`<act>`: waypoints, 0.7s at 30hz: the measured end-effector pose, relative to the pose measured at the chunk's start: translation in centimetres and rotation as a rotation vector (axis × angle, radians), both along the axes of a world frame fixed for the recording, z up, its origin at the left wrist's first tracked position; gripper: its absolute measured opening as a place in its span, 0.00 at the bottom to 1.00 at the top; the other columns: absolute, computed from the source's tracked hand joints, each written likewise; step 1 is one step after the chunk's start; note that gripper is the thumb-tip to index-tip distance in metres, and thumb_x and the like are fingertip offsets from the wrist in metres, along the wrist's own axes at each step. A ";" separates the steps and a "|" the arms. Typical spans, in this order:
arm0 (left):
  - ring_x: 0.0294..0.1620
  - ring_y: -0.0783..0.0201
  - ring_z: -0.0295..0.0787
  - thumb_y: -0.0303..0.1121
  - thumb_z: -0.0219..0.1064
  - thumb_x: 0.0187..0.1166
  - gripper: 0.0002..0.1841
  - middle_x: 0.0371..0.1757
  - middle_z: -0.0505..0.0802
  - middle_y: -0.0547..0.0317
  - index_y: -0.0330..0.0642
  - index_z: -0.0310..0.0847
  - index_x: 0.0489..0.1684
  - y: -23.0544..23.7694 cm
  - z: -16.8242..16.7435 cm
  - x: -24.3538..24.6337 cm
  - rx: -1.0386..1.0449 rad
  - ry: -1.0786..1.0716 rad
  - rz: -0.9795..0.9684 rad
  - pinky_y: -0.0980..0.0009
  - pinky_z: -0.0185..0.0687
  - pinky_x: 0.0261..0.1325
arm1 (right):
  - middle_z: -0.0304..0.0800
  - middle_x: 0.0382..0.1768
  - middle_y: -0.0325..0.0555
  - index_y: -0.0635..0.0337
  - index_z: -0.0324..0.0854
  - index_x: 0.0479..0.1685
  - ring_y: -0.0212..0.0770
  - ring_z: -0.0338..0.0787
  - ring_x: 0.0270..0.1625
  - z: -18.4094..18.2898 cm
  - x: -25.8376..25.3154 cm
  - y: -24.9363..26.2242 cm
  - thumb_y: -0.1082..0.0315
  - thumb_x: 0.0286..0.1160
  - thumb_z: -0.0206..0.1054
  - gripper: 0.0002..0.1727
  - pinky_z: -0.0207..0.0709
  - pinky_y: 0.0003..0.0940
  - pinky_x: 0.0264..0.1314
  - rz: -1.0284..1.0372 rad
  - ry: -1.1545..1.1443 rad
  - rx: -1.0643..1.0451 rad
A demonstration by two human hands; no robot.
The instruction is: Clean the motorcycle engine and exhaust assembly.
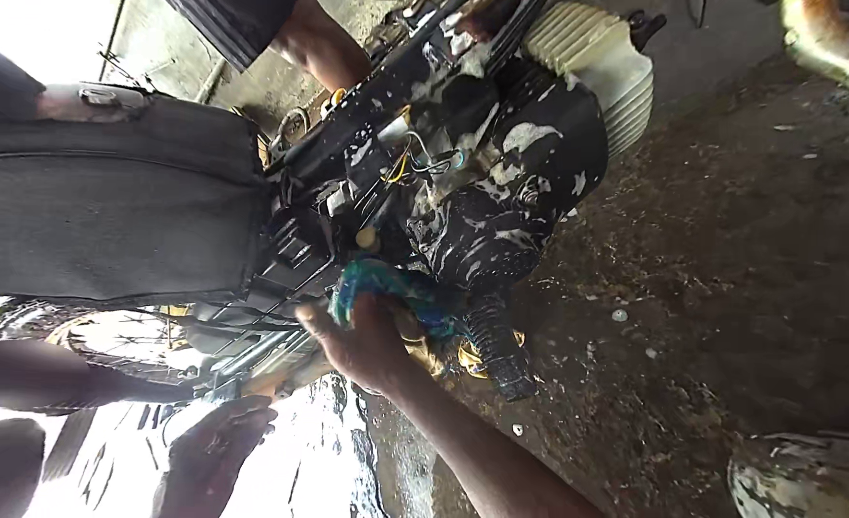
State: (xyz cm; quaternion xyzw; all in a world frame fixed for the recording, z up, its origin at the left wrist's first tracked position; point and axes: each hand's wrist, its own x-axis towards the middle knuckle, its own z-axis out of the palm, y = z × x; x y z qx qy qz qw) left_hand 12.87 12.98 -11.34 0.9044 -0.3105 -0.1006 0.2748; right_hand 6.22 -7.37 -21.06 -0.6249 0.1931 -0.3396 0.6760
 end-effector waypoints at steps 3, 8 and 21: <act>0.44 0.70 0.96 0.27 0.63 0.80 0.14 0.47 0.97 0.59 0.31 0.85 0.58 0.4 0.2 -0.2 0.022 0.009 -0.079 0.71 0.93 0.51 | 0.90 0.41 0.49 0.62 0.84 0.52 0.42 0.90 0.48 0.6 0.4 2.2 0.35 0.72 0.68 0.34 0.85 0.48 0.51 -0.204 -0.119 0.172; 0.46 0.71 0.95 0.23 0.61 0.79 0.13 0.47 0.96 0.58 0.26 0.82 0.57 1.3 1.0 -0.1 0.002 0.016 -0.063 0.71 0.92 0.54 | 0.88 0.40 0.45 0.61 0.82 0.53 0.34 0.89 0.47 0.6 1.3 1.1 0.39 0.75 0.67 0.30 0.85 0.40 0.52 -0.171 -0.308 0.220; 0.54 0.68 0.95 0.37 0.66 0.83 0.16 0.55 0.96 0.63 0.36 0.84 0.61 1.2 2.3 -1.2 -0.106 0.080 -0.329 0.68 0.93 0.60 | 0.86 0.50 0.42 0.61 0.78 0.59 0.27 0.85 0.57 0.7 0.2 -3.2 0.37 0.91 0.43 0.34 0.80 0.35 0.64 -0.027 -0.314 0.280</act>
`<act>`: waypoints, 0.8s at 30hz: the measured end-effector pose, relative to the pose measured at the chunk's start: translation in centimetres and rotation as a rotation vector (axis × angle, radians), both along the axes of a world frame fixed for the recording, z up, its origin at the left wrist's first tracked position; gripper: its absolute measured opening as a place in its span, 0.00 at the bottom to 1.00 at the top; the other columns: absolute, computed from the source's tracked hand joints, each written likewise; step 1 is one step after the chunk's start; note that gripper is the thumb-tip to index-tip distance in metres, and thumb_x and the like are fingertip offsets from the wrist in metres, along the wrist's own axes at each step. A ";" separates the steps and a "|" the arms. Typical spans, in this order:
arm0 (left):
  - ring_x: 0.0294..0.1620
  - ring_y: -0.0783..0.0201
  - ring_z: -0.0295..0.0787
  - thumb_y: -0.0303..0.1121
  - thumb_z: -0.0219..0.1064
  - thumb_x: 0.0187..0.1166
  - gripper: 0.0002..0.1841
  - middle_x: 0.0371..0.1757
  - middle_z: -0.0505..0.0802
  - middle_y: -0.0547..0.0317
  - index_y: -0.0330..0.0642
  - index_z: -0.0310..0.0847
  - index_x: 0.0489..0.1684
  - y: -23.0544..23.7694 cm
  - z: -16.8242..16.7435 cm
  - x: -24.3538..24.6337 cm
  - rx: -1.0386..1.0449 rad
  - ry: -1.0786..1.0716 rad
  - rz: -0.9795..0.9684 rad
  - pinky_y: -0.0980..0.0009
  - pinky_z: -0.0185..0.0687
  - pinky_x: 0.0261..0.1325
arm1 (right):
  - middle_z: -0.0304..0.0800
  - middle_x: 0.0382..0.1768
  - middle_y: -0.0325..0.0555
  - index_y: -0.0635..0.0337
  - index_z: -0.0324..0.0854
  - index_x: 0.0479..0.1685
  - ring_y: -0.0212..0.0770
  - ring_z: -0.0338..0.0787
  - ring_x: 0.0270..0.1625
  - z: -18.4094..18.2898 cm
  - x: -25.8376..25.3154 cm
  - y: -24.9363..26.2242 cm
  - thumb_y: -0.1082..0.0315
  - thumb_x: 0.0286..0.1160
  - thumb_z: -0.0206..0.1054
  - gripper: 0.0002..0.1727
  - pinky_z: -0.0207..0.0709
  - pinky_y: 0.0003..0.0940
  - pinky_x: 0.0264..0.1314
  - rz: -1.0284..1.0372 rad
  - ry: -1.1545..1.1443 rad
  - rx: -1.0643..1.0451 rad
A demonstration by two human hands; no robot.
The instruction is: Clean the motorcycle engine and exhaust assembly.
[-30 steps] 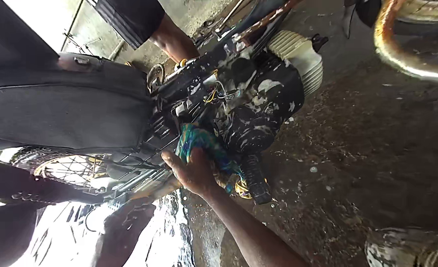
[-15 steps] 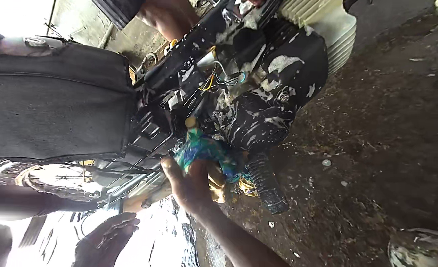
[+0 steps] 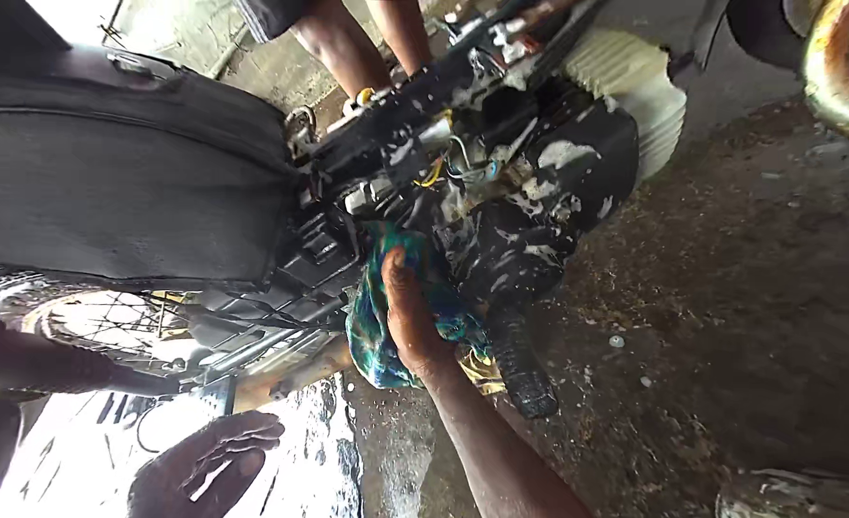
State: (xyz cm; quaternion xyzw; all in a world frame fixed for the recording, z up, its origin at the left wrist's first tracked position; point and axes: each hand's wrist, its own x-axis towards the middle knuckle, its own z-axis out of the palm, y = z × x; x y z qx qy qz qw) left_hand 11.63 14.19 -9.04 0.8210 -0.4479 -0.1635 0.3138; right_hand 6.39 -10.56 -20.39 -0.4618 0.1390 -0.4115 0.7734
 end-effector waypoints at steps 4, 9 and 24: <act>0.53 0.67 0.95 0.44 0.66 0.85 0.18 0.54 0.97 0.63 0.39 0.86 0.61 0.7 0.6 -0.6 -0.056 -0.041 0.021 0.68 0.93 0.59 | 0.79 0.25 0.46 0.63 0.79 0.34 0.39 0.84 0.34 1.0 2.5 -3.2 0.38 0.93 0.31 0.41 0.79 0.45 0.40 -0.097 0.206 -0.327; 0.50 0.69 0.96 0.48 0.66 0.83 0.16 0.50 0.97 0.67 0.48 0.90 0.56 0.5 -0.4 -1.5 -0.127 -0.114 -0.063 0.71 0.94 0.57 | 0.75 0.24 0.44 0.61 0.79 0.36 0.40 0.80 0.31 1.5 0.5 0.0 0.42 0.94 0.36 0.35 0.77 0.44 0.37 -0.172 0.302 -0.362; 0.77 0.48 0.82 0.62 0.58 0.85 0.33 0.78 0.84 0.51 0.58 0.68 0.88 4.0 5.2 -3.9 0.584 -0.228 -0.223 0.39 0.74 0.74 | 0.89 0.25 0.44 0.55 0.87 0.23 0.43 0.92 0.34 8.4 -4.0 8.3 0.54 0.80 0.61 0.21 0.86 0.44 0.35 -0.117 0.140 -1.574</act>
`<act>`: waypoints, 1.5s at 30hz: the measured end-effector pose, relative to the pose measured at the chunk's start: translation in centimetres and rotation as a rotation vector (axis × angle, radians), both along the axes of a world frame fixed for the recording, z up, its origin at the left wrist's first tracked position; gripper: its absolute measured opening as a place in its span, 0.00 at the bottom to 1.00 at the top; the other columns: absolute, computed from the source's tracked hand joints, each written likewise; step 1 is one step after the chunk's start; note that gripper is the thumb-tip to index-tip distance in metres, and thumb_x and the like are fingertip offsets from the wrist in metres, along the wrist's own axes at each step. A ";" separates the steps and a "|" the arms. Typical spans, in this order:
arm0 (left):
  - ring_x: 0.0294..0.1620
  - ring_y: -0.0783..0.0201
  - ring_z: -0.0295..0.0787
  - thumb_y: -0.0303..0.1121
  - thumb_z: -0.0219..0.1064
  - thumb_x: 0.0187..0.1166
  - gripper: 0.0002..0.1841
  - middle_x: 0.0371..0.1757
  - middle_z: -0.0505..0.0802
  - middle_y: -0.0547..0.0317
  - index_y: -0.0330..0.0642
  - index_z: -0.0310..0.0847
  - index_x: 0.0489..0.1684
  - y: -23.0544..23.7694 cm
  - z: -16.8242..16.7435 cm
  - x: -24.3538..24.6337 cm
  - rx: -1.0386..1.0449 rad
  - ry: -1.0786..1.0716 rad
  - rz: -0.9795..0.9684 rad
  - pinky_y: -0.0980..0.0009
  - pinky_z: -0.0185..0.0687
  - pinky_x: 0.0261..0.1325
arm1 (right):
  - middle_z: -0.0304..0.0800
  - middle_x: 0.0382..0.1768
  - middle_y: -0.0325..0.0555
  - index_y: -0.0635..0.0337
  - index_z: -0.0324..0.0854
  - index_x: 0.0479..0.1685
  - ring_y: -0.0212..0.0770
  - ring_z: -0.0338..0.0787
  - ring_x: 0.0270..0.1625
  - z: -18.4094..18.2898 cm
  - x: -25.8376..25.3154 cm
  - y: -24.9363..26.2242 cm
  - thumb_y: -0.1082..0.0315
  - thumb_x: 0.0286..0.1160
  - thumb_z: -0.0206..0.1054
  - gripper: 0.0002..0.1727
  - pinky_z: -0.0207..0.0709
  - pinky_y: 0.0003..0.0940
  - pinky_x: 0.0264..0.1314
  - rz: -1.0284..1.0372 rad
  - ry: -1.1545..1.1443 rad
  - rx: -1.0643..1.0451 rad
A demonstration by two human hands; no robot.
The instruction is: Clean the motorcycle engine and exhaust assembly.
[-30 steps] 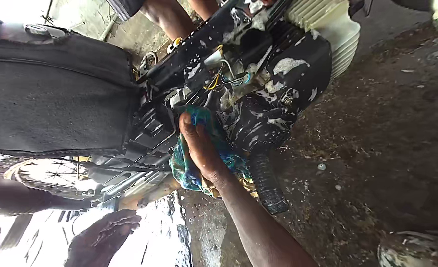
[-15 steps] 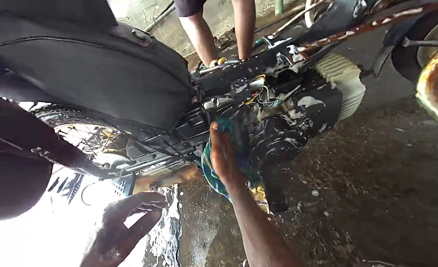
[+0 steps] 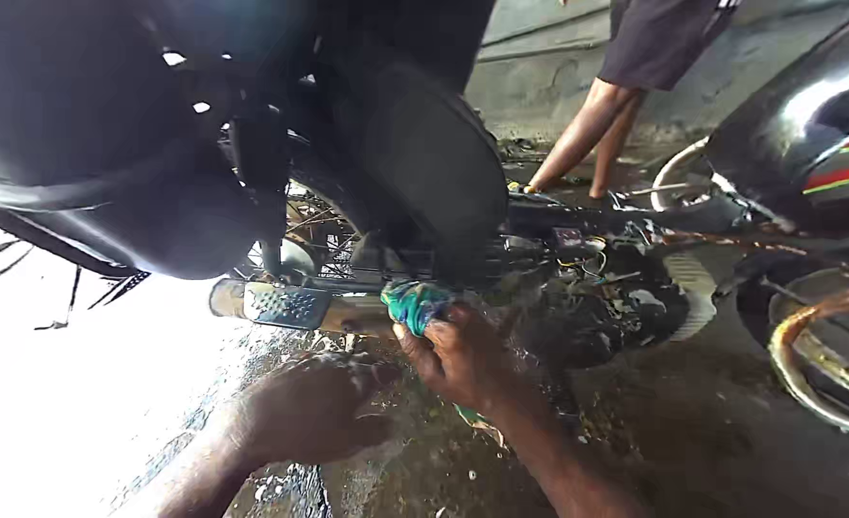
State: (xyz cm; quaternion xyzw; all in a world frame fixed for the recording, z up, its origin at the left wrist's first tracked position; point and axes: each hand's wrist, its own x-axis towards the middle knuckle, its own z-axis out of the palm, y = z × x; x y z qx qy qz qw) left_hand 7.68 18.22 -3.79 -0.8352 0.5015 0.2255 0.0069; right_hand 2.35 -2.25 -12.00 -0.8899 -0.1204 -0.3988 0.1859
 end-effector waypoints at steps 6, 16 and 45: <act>0.52 0.44 0.92 0.48 0.63 0.86 0.17 0.47 0.95 0.48 0.49 0.91 0.56 1.0 1.3 3.8 -0.237 -0.120 0.315 0.36 0.83 0.56 | 0.89 0.23 0.48 0.56 0.86 0.20 0.49 0.92 0.30 1.4 1.1 -1.0 0.52 0.78 0.62 0.22 0.86 0.49 0.31 -0.135 -0.030 -0.240; 0.37 0.67 0.88 0.35 0.60 0.89 0.14 0.42 0.91 0.54 0.34 0.84 0.58 -12.3 -3.1 13.8 -1.557 0.723 0.554 0.67 0.88 0.43 | 0.93 0.39 0.54 0.63 0.87 0.41 0.45 0.94 0.47 4.5 -0.8 -1.3 0.54 0.85 0.58 0.20 0.89 0.43 0.47 -0.251 -0.193 -0.217; 0.41 0.57 0.87 0.34 0.60 0.90 0.13 0.42 0.92 0.46 0.32 0.85 0.54 -1.1 -12.7 25.7 -0.977 0.347 0.636 0.51 0.82 0.53 | 0.91 0.39 0.58 0.64 0.86 0.39 0.60 0.92 0.51 4.3 13.9 -0.4 0.60 0.85 0.57 0.17 0.83 0.60 0.50 -0.113 0.669 -0.679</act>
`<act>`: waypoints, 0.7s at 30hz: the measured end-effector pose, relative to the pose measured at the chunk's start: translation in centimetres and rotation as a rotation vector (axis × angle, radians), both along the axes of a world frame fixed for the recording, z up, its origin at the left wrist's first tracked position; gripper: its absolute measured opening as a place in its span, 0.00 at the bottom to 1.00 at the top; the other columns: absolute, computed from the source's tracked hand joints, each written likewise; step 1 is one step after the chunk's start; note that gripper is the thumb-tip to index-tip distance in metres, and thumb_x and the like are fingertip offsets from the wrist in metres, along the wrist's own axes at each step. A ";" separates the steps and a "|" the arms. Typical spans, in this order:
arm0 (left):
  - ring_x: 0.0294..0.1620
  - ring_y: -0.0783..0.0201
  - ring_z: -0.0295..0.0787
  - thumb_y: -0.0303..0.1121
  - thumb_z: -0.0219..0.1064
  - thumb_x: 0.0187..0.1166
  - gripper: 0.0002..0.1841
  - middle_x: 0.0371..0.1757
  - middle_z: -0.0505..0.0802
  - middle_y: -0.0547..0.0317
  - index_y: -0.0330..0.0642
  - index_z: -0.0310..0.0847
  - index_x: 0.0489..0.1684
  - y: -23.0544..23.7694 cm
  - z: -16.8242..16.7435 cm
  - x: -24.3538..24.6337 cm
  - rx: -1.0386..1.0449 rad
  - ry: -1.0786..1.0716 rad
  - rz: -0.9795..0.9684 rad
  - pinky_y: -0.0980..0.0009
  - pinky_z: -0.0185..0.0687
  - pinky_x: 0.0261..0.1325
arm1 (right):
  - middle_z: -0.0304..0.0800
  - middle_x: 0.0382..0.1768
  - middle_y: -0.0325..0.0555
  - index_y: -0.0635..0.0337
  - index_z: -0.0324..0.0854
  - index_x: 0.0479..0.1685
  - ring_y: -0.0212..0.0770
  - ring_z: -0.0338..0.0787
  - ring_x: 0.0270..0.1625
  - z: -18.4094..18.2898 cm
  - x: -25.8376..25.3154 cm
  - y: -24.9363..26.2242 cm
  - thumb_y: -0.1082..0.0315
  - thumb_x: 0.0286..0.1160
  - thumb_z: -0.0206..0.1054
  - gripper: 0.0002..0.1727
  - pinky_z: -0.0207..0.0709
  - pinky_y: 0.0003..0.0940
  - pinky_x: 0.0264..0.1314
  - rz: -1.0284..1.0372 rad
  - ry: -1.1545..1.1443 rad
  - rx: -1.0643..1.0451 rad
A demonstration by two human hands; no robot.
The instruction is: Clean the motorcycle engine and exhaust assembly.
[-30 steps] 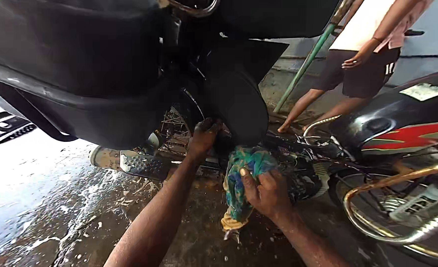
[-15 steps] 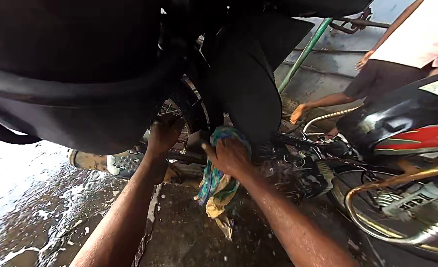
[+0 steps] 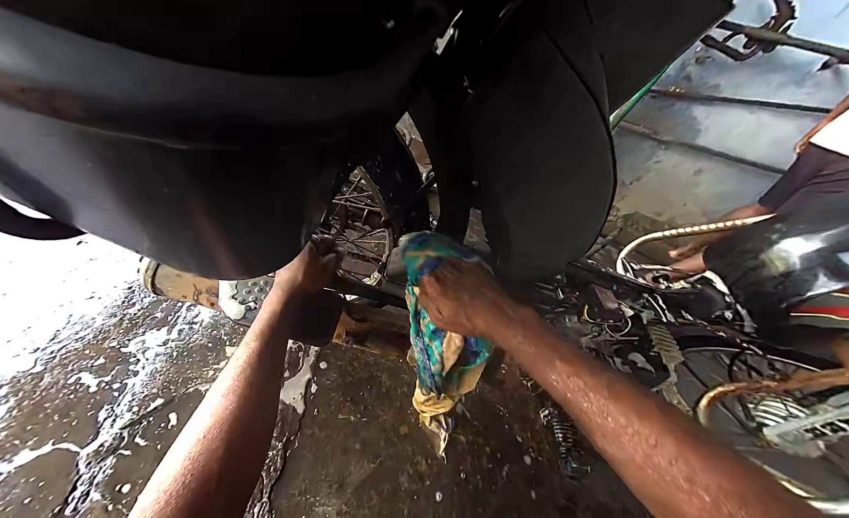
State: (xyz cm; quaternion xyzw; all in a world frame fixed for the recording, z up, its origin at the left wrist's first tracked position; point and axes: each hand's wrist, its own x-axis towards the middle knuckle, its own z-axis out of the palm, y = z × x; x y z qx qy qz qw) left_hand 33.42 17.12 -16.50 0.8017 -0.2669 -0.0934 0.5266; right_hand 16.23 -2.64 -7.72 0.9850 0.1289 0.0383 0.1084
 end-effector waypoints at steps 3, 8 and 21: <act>0.58 0.47 0.90 0.49 0.56 0.91 0.21 0.55 0.94 0.47 0.45 0.86 0.64 -1.4 -0.9 0.2 0.074 -0.056 0.255 0.36 0.78 0.64 | 0.89 0.37 0.57 0.62 0.84 0.34 0.60 0.91 0.49 1.4 3.8 2.3 0.56 0.86 0.55 0.20 0.81 0.62 0.46 -0.014 0.125 -0.111; 0.72 0.40 0.84 0.47 0.52 0.92 0.21 0.66 0.91 0.43 0.47 0.84 0.70 -1.9 -1.0 -0.3 0.274 -0.206 0.155 0.31 0.71 0.74 | 0.88 0.38 0.57 0.59 0.84 0.30 0.60 0.89 0.49 2.4 7.0 6.7 0.50 0.76 0.61 0.21 0.77 0.64 0.42 -0.203 0.294 -0.149; 0.63 0.40 0.89 0.61 0.42 0.91 0.33 0.54 0.94 0.42 0.44 0.89 0.53 -2.5 -1.3 -0.9 0.725 -0.360 -0.118 0.36 0.76 0.67 | 0.79 0.11 0.54 0.60 0.75 0.08 0.60 0.89 0.21 -3.1 -6.0 -6.3 0.35 0.84 0.45 0.42 0.75 0.55 0.21 -0.200 -0.146 -0.235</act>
